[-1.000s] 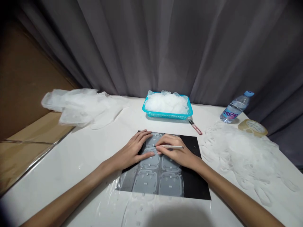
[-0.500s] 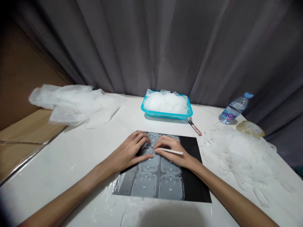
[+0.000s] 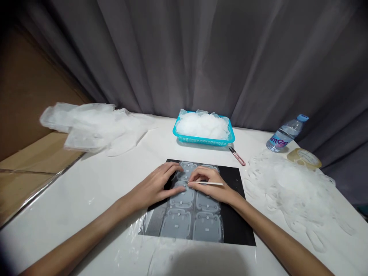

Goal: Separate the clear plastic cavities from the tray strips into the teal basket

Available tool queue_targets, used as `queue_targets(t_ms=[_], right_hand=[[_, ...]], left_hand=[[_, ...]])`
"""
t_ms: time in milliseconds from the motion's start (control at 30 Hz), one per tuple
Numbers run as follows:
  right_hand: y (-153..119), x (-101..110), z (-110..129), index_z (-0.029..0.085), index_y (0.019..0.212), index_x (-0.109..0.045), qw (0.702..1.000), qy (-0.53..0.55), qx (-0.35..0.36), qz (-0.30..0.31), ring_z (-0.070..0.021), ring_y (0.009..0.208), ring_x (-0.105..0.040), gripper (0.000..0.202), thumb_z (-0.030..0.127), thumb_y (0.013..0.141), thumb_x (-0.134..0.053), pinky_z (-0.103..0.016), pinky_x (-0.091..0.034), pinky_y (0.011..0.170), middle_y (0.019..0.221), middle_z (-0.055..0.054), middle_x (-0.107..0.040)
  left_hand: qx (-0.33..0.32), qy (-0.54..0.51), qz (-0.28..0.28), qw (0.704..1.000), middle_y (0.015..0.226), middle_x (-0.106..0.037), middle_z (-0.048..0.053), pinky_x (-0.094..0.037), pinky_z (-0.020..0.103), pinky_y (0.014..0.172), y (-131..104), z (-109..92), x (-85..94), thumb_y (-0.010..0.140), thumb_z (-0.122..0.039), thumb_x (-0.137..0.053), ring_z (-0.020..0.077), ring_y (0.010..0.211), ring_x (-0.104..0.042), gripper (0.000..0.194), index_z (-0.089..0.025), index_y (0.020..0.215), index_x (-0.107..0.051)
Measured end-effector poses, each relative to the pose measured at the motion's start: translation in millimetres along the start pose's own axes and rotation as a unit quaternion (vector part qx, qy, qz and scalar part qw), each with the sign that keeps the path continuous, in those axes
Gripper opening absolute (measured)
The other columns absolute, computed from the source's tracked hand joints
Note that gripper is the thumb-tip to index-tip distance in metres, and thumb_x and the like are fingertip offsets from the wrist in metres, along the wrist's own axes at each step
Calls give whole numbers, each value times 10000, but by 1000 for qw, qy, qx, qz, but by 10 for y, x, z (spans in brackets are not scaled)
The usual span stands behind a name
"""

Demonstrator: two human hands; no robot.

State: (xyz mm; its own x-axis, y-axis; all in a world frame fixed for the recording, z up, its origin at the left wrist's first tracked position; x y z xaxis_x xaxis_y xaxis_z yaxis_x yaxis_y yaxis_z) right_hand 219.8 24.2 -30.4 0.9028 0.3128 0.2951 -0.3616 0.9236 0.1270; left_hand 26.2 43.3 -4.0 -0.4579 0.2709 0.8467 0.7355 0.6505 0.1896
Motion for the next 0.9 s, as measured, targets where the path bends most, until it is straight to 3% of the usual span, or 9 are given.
queue_targets(t_ms=[133,267,900], right_hand=[[-13,-1,24,202,941,-719,997,-70,17,-10,-177,829,-668,164,363,955,-691,-295,-541,761,917,-35,-709],[-45,10,54,214,975,-714,991,-119,68,-10,-179,858,-663,130,333,987,-660,-302,-523,802,947,-33,-711],[-123,-17,125,229,1076,-657,976,-168,131,35,-192,966,-648,136,321,1060,-559,-338,-522,895,1042,-56,-678]], left_hand=[[11,-24,-21,999,1351,-597,125,-478,503,1086,-1,-3,-92,977,-584,-614,330,1282,-566,510,-240,1343,-523],[11,-13,-16,1000,1324,-605,117,-466,501,1093,8,-4,-124,1030,-535,-546,318,1281,-556,428,-235,1333,-521],[20,-42,7,999,1357,-586,108,-456,488,1106,50,24,-102,997,-569,-589,315,1295,-546,488,-247,1355,-511]])
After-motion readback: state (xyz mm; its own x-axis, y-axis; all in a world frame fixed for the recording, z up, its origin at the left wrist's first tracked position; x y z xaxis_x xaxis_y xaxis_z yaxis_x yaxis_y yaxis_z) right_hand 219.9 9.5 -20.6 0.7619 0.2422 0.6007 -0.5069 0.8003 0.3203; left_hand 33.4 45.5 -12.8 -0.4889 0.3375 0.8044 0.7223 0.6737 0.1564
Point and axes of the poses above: each hand's wrist, its own y-axis towards the middle knuckle, its own x-axis out of the back of the hand, z = x × y, the point moved 5 cm from there along y, towards the middle knuckle
